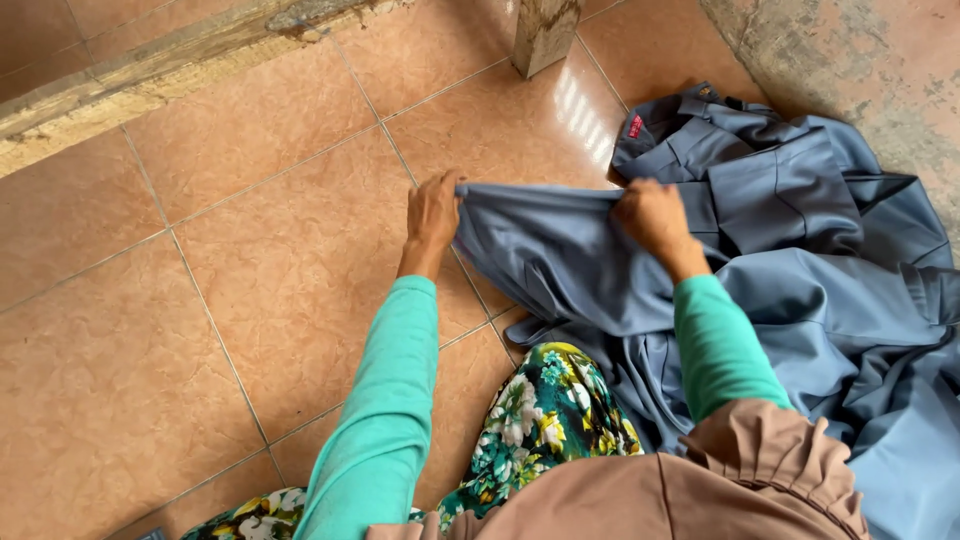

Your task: The person sits on a tiled floor and folds several pairs of grey trousers by hand. They smooth the fabric, fold the legs together, and then fold the trousers into neat rectangles, stacking them on the floor.

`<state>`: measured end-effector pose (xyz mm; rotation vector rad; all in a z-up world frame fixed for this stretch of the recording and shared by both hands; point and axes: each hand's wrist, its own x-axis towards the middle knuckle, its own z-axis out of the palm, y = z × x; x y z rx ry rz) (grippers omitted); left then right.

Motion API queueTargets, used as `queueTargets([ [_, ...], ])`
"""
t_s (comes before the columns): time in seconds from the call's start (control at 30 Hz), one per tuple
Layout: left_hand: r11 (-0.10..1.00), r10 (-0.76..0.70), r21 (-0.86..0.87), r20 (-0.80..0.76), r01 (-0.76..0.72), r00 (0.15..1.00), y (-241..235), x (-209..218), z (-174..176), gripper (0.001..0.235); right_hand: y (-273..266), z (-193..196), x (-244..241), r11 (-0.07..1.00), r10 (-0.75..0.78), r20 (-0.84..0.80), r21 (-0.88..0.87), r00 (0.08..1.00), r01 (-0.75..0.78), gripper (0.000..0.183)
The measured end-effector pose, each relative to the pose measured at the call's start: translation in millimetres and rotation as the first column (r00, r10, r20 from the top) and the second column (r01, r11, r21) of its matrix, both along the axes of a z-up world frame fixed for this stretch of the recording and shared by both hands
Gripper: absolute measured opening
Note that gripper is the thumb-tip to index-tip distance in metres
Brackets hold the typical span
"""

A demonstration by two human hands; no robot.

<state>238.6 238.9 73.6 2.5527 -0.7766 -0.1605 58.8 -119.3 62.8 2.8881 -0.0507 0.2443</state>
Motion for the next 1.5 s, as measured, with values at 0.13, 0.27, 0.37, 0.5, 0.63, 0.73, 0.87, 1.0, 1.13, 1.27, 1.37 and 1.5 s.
queueTargets([
  [0.13,0.988,0.063,-0.147,0.612,0.035,0.789,-12.0,11.6,76.5,0.019,-43.6,46.1,42.7,0.996,0.075,0.454,-0.085,0.888,-0.041,0.016],
  [0.27,0.973,0.047,-0.148,0.875,0.175,0.482,20.7,3.5,115.2,0.003,-1.5,79.6,30.9,0.976,0.181,0.606,-0.014,0.775,-0.217,0.017],
  [0.37,0.98,-0.142,0.048,0.853,0.195,0.503,79.4,-22.7,65.9,0.007,43.2,-3.6,6.9,0.924,0.28,0.48,0.101,0.831,-0.369,0.012],
  [0.5,0.948,-0.318,0.219,0.717,0.233,0.62,167.6,-68.6,-45.8,0.01,127.3,-88.2,-28.1,0.855,0.471,0.28,0.087,0.836,-0.511,0.011],
  [0.63,0.952,-0.268,0.287,0.615,0.106,0.741,232.6,-114.4,-121.7,0.012,198.6,-131.9,-30.1,0.878,0.391,0.039,0.285,0.919,-0.386,0.01],
  [0.73,0.962,-0.111,0.263,0.614,-0.071,0.781,267.0,-140.9,-126.9,0.016,238.4,-140.5,-21.3,0.904,0.312,-0.055,0.324,0.949,-0.279,0.015],
  [0.87,0.919,0.07,0.258,0.639,-0.299,0.766,319.9,-161.4,-102.6,0.019,311.2,-129.0,-8.6,0.899,0.324,-0.009,0.314,0.946,-0.306,0.017],
  [1.0,0.861,0.137,0.254,0.717,-0.44,0.683,390.6,-184.8,-93.1,0.022,388.6,-148.5,-5.2,0.871,0.381,0.009,0.333,0.924,-0.362,0.017],
  [1.13,0.71,0.43,0.435,0.355,-0.554,0.83,437.6,-215.3,-88.8,0.017,450.1,-146.0,-4.1,0.86,0.392,0.035,0.341,0.919,-0.38,0.009],
  [1.27,0.595,0.699,0.454,0.116,-0.663,0.706,443.8,-225.5,-116.6,0.029,477.8,-92.8,-6.1,0.832,0.353,-0.073,0.48,0.933,-0.278,0.01],
  [1.37,0.632,0.606,-0.105,0.684,-0.767,0.406,390.0,-261.9,-106.4,0.057,493.7,-77.2,-30.3,0.818,0.356,0.019,0.478,0.934,-0.321,0.006],
  [1.5,0.519,0.349,0.071,-0.927,-0.852,0.135,328.4,-251.2,45.1,0.118,511.9,-62.0,-73.8,0.767,0.481,0.111,0.427,0.87,-0.479,0.012],
])
